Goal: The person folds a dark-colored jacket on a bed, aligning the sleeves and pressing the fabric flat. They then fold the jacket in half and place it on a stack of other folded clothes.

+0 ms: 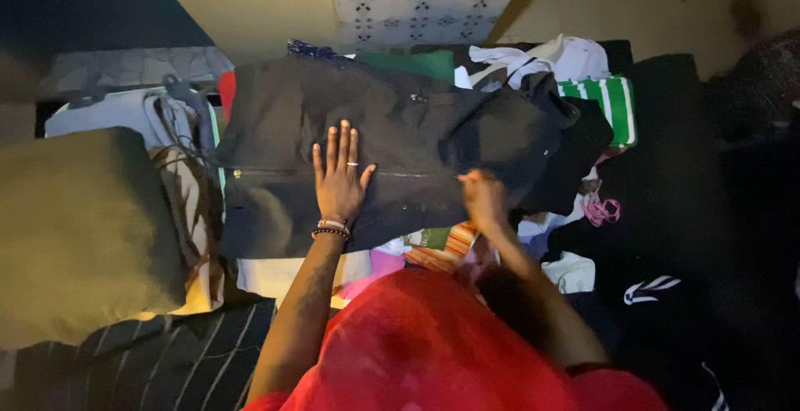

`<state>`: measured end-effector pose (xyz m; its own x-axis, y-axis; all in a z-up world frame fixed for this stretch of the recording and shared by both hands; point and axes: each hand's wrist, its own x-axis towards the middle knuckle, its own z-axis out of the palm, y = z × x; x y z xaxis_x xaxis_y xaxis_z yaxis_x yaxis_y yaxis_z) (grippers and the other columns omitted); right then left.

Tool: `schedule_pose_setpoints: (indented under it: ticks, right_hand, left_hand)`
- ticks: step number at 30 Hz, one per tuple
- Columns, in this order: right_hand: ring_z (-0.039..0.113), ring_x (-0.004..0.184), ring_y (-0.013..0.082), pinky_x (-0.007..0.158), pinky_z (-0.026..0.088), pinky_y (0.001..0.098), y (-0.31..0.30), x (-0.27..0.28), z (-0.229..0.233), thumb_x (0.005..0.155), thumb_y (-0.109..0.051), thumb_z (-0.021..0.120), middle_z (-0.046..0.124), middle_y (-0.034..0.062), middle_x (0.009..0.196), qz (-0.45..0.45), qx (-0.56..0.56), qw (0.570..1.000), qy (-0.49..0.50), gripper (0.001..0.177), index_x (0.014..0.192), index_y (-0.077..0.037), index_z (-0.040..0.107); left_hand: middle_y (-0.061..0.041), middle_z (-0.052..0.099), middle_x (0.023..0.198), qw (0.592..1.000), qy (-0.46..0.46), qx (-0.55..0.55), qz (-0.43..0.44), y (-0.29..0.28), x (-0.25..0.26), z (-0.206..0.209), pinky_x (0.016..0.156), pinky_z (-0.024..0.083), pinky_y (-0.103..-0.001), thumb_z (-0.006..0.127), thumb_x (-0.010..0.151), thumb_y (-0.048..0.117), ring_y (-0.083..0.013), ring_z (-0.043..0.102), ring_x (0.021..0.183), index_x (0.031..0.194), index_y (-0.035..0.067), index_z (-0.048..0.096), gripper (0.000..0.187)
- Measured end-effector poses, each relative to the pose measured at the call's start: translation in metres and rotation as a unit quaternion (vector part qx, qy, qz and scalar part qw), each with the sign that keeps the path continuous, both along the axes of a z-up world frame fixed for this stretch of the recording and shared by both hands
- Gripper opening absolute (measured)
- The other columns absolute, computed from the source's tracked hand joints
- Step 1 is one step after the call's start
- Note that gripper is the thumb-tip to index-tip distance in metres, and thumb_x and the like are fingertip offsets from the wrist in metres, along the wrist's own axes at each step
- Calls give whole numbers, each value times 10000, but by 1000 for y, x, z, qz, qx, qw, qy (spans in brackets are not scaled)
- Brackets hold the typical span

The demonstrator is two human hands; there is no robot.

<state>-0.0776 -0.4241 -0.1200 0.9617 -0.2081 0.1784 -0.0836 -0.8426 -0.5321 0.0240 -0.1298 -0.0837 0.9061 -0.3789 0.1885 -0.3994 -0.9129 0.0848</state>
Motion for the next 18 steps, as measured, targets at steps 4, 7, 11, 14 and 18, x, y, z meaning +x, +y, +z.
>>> schedule_pose_setpoints:
  ticks: [4, 7, 11, 14, 18]
  right_hand:
    - [710, 724, 362, 670, 535, 461, -29, -21, 2, 930, -182, 697, 720, 177, 785, -59, 34, 998, 15, 175, 865, -20, 699]
    - [731, 687, 298, 653, 541, 424, -23, -25, 11, 954, -175, 688, 725, 167, 771, -73, 85, 993, 39, 172, 883, -19, 690]
    - [729, 667, 224, 578, 548, 376, 5, -26, 23, 983, -185, 644, 718, 146, 810, -112, 198, 973, 44, 171, 963, -17, 673]
    - [728, 670, 228, 597, 555, 358, 34, -28, 32, 962, -170, 681, 701, 164, 865, -92, 193, 977, -14, 171, 975, 1, 680]
    - [709, 753, 270, 648, 544, 384, 60, -31, 46, 951, -171, 743, 716, 158, 895, -46, 123, 989, -60, 171, 990, -9, 706]
  left_hand:
    - [-41, 123, 1737, 1000, 4, -18, -4, -4, 0, -5, 1278, 70, -522, 453, 1020, 585, -250, 83, 1598, 1648, 93, 248, 824]
    - [-42, 115, 1735, 999, 20, -27, -5, -5, -1, 4, 1279, 62, -533, 480, 1000, 566, -254, 75, 1597, 1645, 88, 247, 837]
    - [-87, 102, 1742, 999, 17, -40, 1, -14, -11, 18, 1255, 40, -596, 534, 1021, 505, -301, 51, 1603, 1632, 56, 261, 805]
    - [-106, 68, 1714, 991, 119, -3, -55, -41, -25, 19, 1232, 16, -625, 571, 950, 486, -273, 30, 1586, 1611, 128, 276, 808]
    - [-38, 94, 1717, 961, 25, -33, -274, -78, -42, 6, 1250, 43, -590, 539, 972, 494, -205, 66, 1583, 1619, 164, 277, 772]
